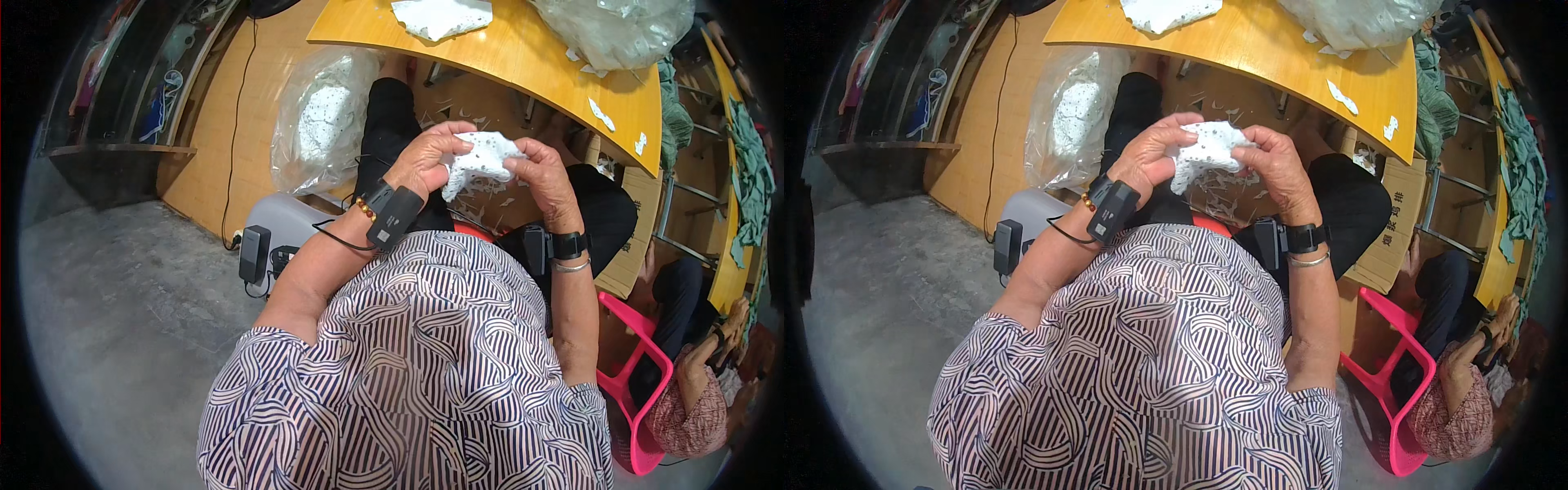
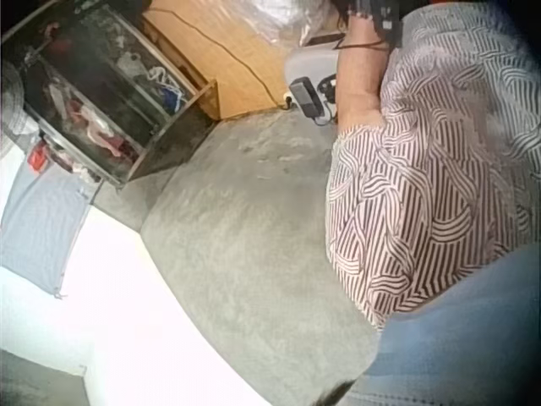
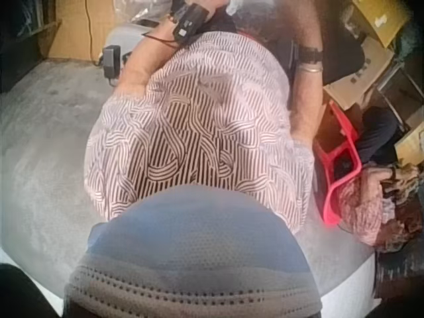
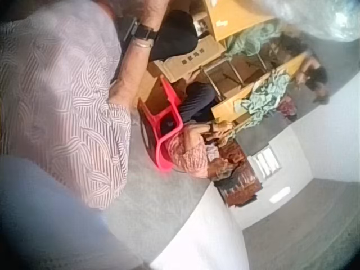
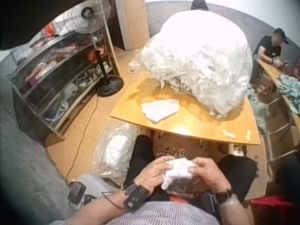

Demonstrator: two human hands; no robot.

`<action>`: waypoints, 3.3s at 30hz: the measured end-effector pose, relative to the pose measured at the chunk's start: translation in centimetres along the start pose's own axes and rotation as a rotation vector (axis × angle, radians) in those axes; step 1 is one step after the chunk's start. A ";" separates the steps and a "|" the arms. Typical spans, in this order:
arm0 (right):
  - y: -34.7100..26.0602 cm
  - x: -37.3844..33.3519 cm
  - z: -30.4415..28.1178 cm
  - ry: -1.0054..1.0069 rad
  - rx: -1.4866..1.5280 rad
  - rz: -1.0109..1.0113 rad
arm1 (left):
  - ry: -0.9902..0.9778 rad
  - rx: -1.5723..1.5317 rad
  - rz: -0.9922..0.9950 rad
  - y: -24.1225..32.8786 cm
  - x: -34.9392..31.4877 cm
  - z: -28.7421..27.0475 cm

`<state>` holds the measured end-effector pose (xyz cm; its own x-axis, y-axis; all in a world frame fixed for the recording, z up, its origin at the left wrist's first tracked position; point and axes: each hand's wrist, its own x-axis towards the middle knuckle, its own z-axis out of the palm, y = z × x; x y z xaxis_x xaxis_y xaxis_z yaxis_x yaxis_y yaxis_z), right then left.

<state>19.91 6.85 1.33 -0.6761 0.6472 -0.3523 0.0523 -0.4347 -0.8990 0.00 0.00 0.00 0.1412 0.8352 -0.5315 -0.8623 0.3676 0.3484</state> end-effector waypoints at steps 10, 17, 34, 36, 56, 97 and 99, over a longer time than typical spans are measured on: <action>-0.9 -0.3 2.0 -0.264 -0.088 -0.008 | -0.370 0.159 0.219 0.6 -0.2 0.9; -0.9 -0.1 2.4 -0.081 0.058 -0.091 | -0.392 0.141 0.172 0.0 -0.8 1.5; -0.8 1.6 2.4 0.124 -0.014 -0.150 | -0.241 0.296 0.016 -0.7 -1.4 2.2; -0.5 2.0 2.2 0.113 -0.049 -0.154 | -0.218 0.384 0.041 -0.8 -1.5 2.2; 3.1 3.1 4.2 0.203 -0.955 -0.411 | -0.415 0.461 0.384 1.0 -1.8 3.4; -3.2 1.6 3.6 -0.202 -0.121 -0.078 | -0.309 0.776 0.333 1.6 -1.4 2.8; -3.1 1.6 3.6 -0.178 -0.146 -0.057 | -0.322 0.999 0.389 1.5 -1.2 2.9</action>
<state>15.99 6.98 4.52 -0.7993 0.5415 -0.2604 0.1079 -0.2970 -0.9488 0.01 0.76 3.38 0.1915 0.9784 -0.0773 -0.1176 0.1011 0.9879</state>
